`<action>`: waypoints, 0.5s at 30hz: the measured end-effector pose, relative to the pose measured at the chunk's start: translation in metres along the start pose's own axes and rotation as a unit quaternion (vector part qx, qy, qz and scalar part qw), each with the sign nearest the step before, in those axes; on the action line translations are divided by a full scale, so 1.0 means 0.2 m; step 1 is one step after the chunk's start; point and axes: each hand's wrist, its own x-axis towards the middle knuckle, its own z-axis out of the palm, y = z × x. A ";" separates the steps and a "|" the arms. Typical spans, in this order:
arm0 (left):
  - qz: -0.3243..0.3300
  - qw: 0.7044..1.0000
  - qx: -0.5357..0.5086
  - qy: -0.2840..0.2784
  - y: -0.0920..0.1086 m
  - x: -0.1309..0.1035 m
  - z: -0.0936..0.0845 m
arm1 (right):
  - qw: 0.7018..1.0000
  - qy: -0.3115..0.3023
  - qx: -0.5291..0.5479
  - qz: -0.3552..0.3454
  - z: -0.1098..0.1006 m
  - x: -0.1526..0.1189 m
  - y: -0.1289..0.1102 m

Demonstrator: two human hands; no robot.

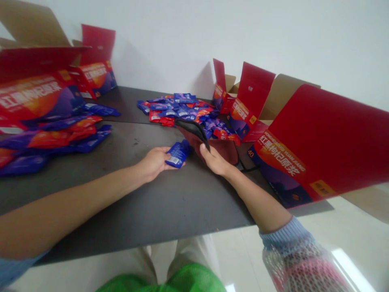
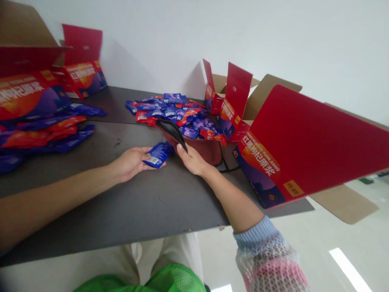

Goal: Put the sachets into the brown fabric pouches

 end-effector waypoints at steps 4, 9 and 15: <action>0.014 0.998 -0.003 -0.059 0.00 0.01 -0.03 | 0.987 -0.102 -0.037 -0.120 0.08 -0.03 -0.09; 0.000 0.994 -0.012 -0.113 0.04 0.02 -0.06 | 0.961 -0.177 -0.081 -0.195 0.10 0.01 -0.09; -0.032 0.995 -0.003 -0.099 0.06 0.02 -0.05 | 0.966 -0.171 -0.105 -0.164 0.06 0.05 0.00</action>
